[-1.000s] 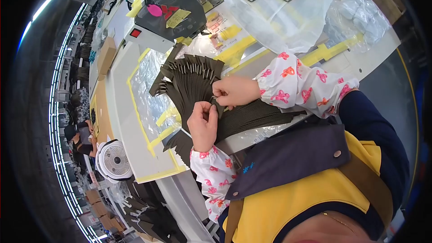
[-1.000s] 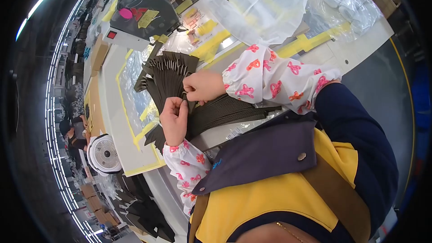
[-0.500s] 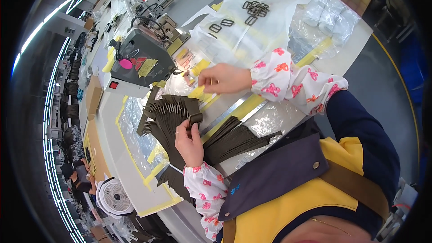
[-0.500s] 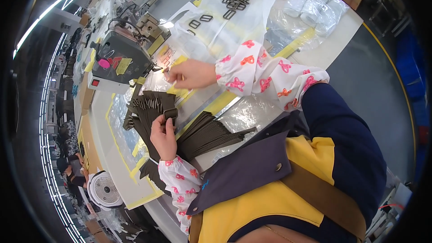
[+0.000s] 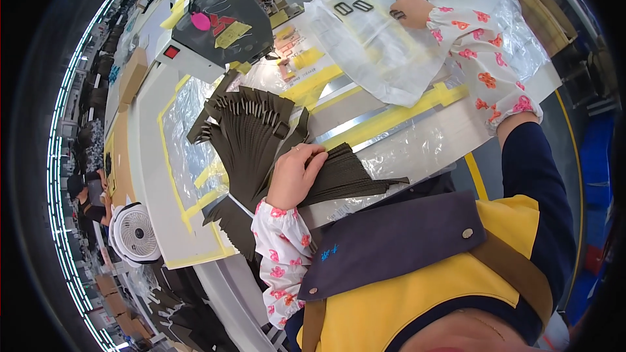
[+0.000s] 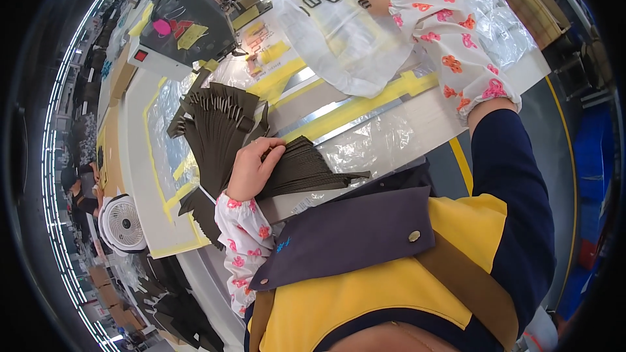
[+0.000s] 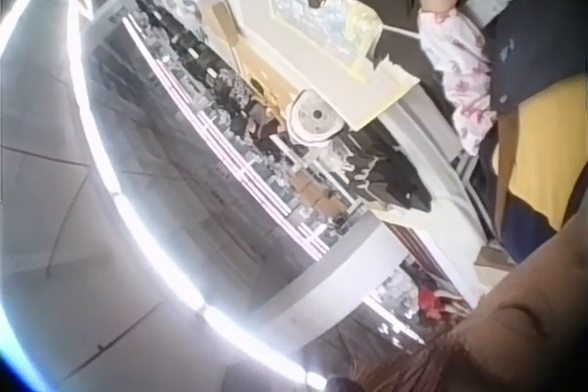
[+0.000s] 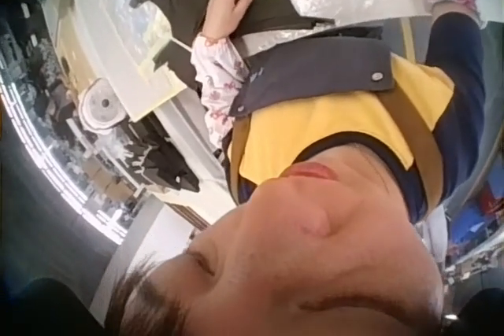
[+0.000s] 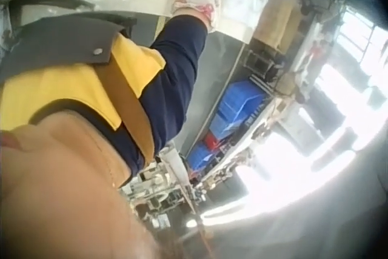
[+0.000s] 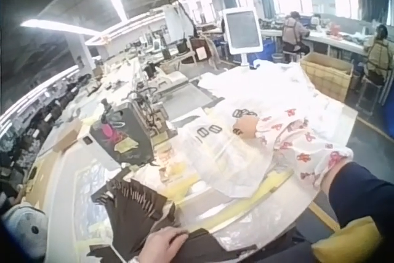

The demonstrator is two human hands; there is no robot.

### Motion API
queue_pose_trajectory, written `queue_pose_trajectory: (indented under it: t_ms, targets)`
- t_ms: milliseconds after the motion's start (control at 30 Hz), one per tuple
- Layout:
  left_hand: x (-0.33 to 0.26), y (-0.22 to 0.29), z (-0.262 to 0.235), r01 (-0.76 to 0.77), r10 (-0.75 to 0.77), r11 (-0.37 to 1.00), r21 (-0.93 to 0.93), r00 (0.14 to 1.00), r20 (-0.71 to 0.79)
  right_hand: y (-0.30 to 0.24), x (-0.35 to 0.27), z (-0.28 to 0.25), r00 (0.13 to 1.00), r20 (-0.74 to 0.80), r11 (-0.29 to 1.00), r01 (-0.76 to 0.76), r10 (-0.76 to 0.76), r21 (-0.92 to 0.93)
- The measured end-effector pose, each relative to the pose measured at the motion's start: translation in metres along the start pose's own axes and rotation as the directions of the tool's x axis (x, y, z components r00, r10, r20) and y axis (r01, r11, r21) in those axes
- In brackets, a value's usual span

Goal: Manually sliding metal buckles or adjusters onto leather straps at a factory workbench.

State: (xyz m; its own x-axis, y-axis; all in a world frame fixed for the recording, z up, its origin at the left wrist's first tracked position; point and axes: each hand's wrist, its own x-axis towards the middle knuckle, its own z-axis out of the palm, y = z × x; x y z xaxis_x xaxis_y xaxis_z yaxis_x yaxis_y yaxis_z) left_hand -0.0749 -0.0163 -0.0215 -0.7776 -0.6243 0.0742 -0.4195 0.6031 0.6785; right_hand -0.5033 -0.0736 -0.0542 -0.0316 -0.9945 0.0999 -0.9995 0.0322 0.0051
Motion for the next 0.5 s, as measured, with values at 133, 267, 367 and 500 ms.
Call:
queue_pose_trajectory:
  t_ms: [133,267,367,500]
  targets:
    - [0.0,-0.005,-0.001,0.02,-0.021,0.999,0.046,1.0,0.018,-0.021,0.005,0.001,1.0,0.025,0.995,0.005,-0.003,-0.099]
    - [0.007,-0.003,-0.005,-0.011,0.01,0.999,0.043,1.0,0.012,-0.018,-0.012,-0.009,0.984,-0.155,0.984,-0.108,0.085,-0.141]
    - [0.004,-0.004,-0.008,0.027,-0.017,0.999,0.035,0.97,-0.243,-0.044,-0.019,-0.019,0.942,-0.314,0.876,0.048,0.121,0.481]
    - [-0.008,-0.022,-0.01,-0.025,-0.05,0.992,-0.124,0.818,-0.572,-0.128,-0.043,-0.053,0.998,0.028,0.194,-0.017,-0.051,0.981]
